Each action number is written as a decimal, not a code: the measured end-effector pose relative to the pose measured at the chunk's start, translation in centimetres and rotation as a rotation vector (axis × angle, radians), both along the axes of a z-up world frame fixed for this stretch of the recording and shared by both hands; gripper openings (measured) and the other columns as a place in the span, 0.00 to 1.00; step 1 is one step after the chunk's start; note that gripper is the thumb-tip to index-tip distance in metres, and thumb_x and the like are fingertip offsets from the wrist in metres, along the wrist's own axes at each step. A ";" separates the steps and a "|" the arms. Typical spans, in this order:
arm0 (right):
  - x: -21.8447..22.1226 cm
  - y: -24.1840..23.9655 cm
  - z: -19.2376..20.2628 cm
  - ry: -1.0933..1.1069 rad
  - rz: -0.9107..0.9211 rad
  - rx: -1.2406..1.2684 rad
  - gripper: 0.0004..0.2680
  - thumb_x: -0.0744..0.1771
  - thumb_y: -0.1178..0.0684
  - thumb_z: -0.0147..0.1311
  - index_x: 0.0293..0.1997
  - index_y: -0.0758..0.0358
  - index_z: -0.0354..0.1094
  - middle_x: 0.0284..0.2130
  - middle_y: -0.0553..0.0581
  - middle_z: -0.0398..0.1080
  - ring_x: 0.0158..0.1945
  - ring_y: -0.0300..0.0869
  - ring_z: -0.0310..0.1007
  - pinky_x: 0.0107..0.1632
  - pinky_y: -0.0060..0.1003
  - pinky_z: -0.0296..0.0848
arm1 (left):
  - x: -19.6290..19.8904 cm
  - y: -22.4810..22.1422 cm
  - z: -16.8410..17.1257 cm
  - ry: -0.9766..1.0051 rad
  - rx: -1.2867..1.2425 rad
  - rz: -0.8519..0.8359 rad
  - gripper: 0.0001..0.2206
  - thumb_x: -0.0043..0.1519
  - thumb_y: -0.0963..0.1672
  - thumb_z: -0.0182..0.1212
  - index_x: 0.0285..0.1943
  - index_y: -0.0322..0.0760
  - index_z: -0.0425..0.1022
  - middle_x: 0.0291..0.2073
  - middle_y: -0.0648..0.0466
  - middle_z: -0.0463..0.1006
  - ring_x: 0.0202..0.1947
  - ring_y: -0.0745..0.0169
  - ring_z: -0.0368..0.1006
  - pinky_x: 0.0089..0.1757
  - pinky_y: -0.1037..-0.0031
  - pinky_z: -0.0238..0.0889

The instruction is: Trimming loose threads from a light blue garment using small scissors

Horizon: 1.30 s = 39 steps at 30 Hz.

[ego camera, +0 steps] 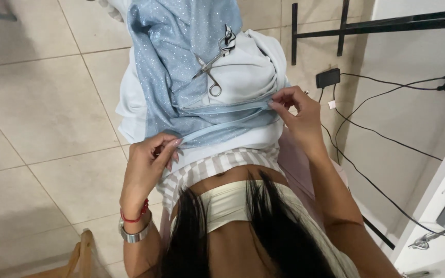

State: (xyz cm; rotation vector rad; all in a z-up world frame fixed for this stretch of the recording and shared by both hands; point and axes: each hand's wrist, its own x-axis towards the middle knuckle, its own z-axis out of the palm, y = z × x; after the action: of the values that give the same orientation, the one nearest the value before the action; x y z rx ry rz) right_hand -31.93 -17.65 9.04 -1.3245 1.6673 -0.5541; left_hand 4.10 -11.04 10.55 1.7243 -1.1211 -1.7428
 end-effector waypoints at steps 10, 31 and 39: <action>0.0 -0.1 0.2 0.052 0.023 0.017 0.04 0.70 0.57 0.69 0.47 0.60 0.77 0.36 0.58 0.77 0.40 0.43 0.74 0.51 0.41 0.76 | -0.7 -0.4 -0.4 -0.038 -0.058 0.088 0.09 0.74 0.41 0.60 0.41 0.32 0.83 0.20 0.47 0.81 0.16 0.62 0.70 0.24 0.73 0.65; 12.5 3.1 -0.9 -0.212 0.881 -0.333 0.04 0.73 0.51 0.59 0.48 0.56 0.79 0.35 0.57 0.78 0.40 0.55 0.81 0.44 0.45 0.79 | 2.8 3.1 1.1 0.102 -0.058 -0.036 0.06 0.70 0.41 0.62 0.43 0.33 0.84 0.22 0.47 0.82 0.17 0.60 0.77 0.22 0.73 0.70; 12.6 3.7 -0.2 -0.169 0.771 -0.128 0.04 0.70 0.50 0.65 0.46 0.53 0.82 0.32 0.55 0.81 0.38 0.51 0.84 0.45 0.41 0.80 | 4.1 7.8 -1.6 0.136 0.210 0.267 0.10 0.67 0.40 0.66 0.53 0.26 0.84 0.35 0.38 0.88 0.23 0.60 0.79 0.23 0.74 0.79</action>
State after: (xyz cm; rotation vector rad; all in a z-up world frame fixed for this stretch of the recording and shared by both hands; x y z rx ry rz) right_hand -19.37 -13.95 8.80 -1.8123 0.8844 -0.2940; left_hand 8.17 -3.27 8.97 1.7519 -0.6359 -1.8253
